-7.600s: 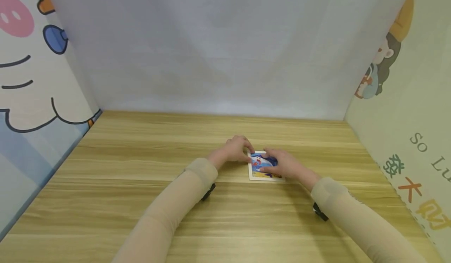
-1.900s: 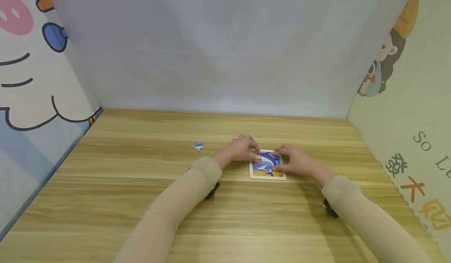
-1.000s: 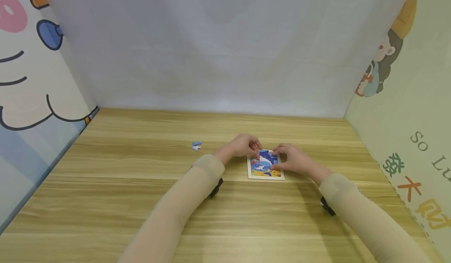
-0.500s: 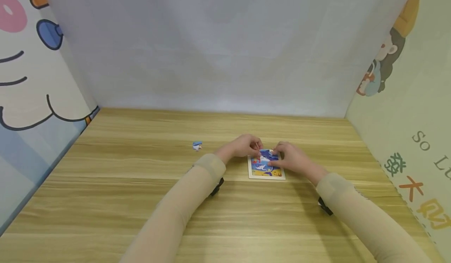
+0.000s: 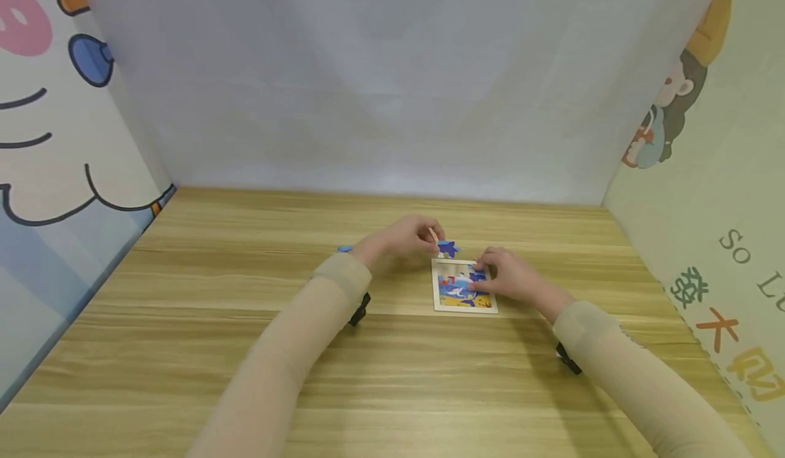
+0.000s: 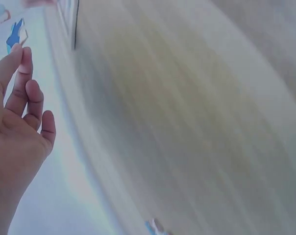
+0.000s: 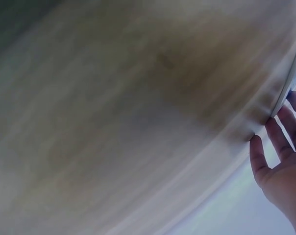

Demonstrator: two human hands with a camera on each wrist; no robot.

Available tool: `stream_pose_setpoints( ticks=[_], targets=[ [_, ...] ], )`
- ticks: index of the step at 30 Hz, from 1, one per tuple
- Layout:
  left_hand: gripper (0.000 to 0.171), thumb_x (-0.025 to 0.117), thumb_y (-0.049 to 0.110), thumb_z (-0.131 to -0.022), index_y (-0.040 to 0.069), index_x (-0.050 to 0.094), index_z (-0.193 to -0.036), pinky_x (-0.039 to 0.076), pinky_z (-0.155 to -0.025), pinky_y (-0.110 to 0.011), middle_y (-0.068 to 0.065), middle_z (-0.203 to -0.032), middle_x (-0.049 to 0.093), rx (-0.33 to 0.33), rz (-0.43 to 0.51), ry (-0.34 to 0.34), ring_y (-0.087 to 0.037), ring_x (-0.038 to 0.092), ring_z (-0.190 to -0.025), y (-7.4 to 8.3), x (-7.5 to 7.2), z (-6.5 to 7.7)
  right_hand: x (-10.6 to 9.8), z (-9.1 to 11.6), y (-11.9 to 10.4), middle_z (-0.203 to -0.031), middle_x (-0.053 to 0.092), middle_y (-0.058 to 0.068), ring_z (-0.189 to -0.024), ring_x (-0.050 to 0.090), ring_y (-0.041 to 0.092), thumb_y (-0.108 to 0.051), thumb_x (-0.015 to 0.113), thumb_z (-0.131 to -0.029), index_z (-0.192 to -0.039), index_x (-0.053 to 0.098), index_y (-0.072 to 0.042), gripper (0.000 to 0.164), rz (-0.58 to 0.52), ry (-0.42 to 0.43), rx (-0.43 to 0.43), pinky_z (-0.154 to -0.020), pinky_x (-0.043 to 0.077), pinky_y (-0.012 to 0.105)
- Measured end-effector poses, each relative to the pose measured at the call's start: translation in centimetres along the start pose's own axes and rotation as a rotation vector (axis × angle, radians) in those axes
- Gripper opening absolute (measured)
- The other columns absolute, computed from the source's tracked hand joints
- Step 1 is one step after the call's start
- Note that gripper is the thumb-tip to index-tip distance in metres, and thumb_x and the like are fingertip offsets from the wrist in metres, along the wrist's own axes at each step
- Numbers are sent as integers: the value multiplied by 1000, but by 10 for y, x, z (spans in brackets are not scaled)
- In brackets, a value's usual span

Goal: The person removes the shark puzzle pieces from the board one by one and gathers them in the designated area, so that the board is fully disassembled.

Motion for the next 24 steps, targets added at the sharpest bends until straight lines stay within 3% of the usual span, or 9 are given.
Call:
stream_pose_setpoints(
  ticks=[6,13,24],
  targets=[
    [18,64,15,-91,12,61,-108,46,-75,-26,-3,-90,66,31,-8,-8,-17,61,-86,-4,-22,14,1,-1,1,-110,64,12,-103,59,30,-40,78,-75,-101,68,-5,45,-4,-40,47,-92,45,46],
    [16,61,13,-92,10,60,-107,46,-78,-30,-6,-91,65,21,16,-7,-29,61,-94,-12,-41,32,1,0,1,-110,64,13,-102,59,32,-39,78,-76,-103,68,-3,47,2,-37,33,-93,45,47],
    [17,63,12,-90,8,63,-107,47,-77,-30,-7,-91,66,-73,-47,40,-19,61,-86,-40,-54,60,2,1,0,-111,64,14,-104,58,33,-39,77,-76,-105,68,-3,47,7,-32,28,-93,44,48]
  ],
)
Point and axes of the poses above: each hand's wrist, its own z-axis away from the middle knuckle, its own x-axis out of the palm, y = z × x, the point moved 3 cm from there along -z, towards the middle knuckle
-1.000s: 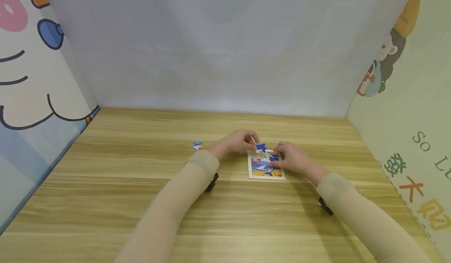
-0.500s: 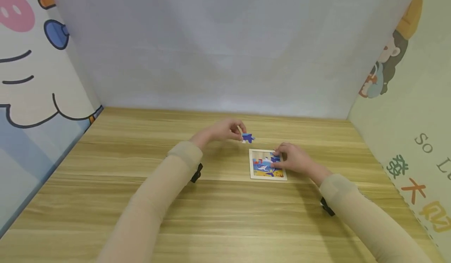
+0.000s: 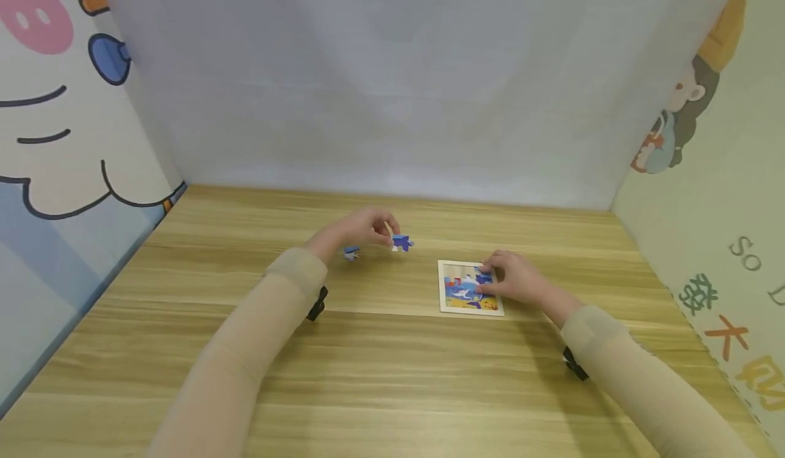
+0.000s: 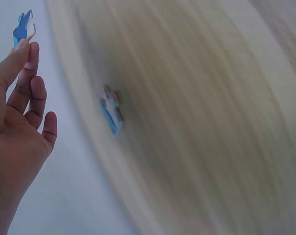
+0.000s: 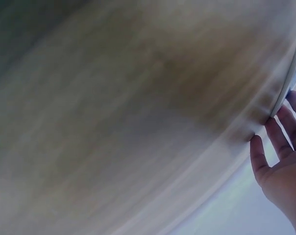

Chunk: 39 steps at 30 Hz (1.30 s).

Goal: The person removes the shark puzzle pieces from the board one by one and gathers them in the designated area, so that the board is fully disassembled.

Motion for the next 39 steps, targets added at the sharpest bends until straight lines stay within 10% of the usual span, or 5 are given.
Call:
stream_pose_setpoints(
  ticks=[13,39],
  targets=[
    [16,67,14,-88,10,67,-103,46,-65,-25,-5,-88,68,-109,-13,58,-15,59,-76,-29,7,12,-3,3,-1,-114,64,15,-107,58,34,-39,77,-77,-106,68,-4,46,9,-15,30,-94,44,49],
    [15,70,17,-85,9,67,-98,44,-69,-25,-2,-85,62,-113,-129,56,-14,54,-76,-33,14,8,-6,13,19,-138,49,13,-128,42,37,-46,75,-76,-131,56,-8,70,-41,-146,-110,-106,31,54]
  ],
)
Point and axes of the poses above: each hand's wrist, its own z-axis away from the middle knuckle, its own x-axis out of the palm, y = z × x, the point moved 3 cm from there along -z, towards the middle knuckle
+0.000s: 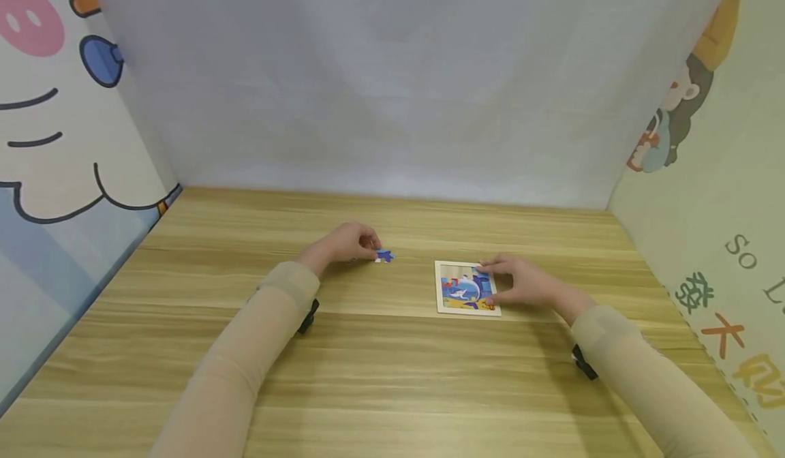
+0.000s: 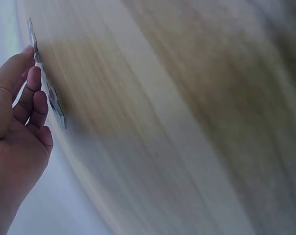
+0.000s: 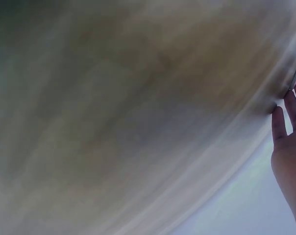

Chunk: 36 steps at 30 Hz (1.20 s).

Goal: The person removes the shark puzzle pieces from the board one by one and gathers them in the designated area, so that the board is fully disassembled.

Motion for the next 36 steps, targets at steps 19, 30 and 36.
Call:
stream_pose_setpoints(
  ticks=[19,30,36],
  targets=[
    [25,65,27,-89,14,65,-111,42,-90,-39,0,-103,62,121,-129,4,-20,55,-100,58,-5,-15,3,4,3,-142,41,22,-131,36,43,-49,74,-75,-139,43,-3,85,70,64,39,-107,26,57],
    [32,70,27,-86,16,65,-115,29,-103,-51,-2,-123,58,226,-155,41,-24,47,-120,92,20,-35,5,5,5,-143,41,19,-132,35,41,-50,74,-75,-137,45,-4,83,62,69,49,-107,26,58],
    [37,70,32,-85,22,63,-120,20,-108,-54,-1,-136,51,222,-143,41,-25,36,-131,104,38,-45,6,4,8,-145,40,17,-133,34,40,-52,73,-75,-139,44,-6,84,48,57,68,-107,25,58]
  ],
)
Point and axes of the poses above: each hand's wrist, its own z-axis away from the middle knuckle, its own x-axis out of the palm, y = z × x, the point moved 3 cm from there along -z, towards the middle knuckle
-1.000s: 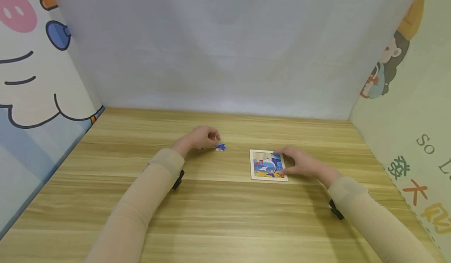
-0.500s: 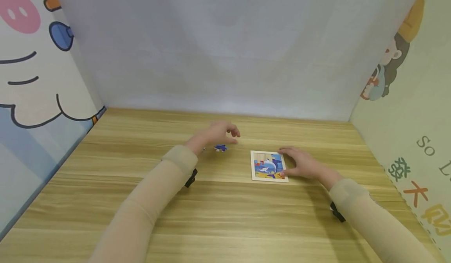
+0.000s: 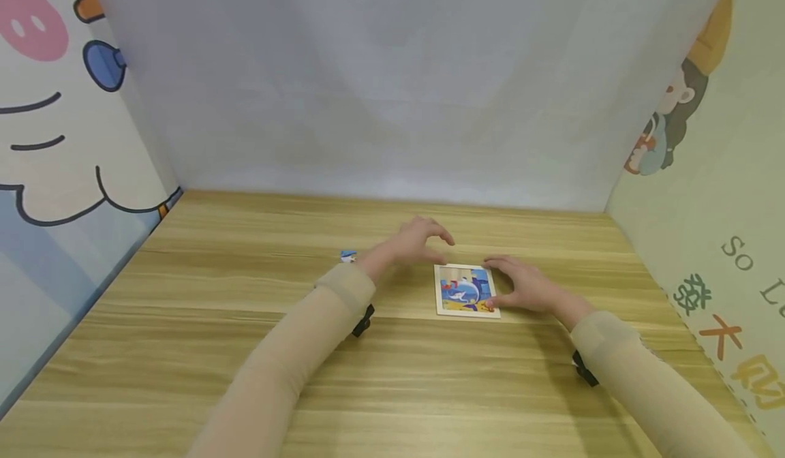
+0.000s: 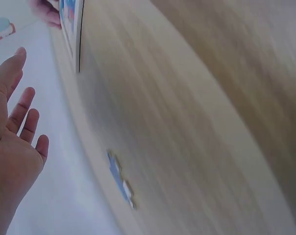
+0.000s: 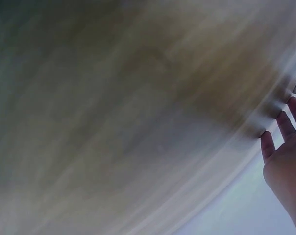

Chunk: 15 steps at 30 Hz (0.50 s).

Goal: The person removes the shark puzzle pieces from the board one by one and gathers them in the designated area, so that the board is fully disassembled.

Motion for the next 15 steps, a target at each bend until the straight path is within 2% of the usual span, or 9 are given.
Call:
stream_pose_setpoints(
  ticks=[4,11,15],
  targets=[
    [40,70,36,-84,25,61,-122,20,-109,-52,0,-139,48,11,-22,-32,-24,34,-131,8,10,-6,0,-2,0,-144,41,16,-133,35,39,-52,73,-75,-138,45,-7,83,-3,-3,0,-106,25,59],
    [42,69,36,-85,26,59,-125,21,-107,-50,-1,-142,44,68,-53,-152,-25,30,-133,23,24,-14,-1,-3,1,-144,41,17,-133,35,40,-51,74,-74,-137,45,-6,83,-1,-1,-6,-106,25,60],
    [40,69,38,-84,30,60,-123,20,-107,-49,2,-140,45,66,-87,-200,-24,30,-132,26,35,-18,0,-4,1,-143,42,18,-132,36,40,-50,75,-75,-136,46,-4,82,-6,11,-26,-106,26,59]
  ],
)
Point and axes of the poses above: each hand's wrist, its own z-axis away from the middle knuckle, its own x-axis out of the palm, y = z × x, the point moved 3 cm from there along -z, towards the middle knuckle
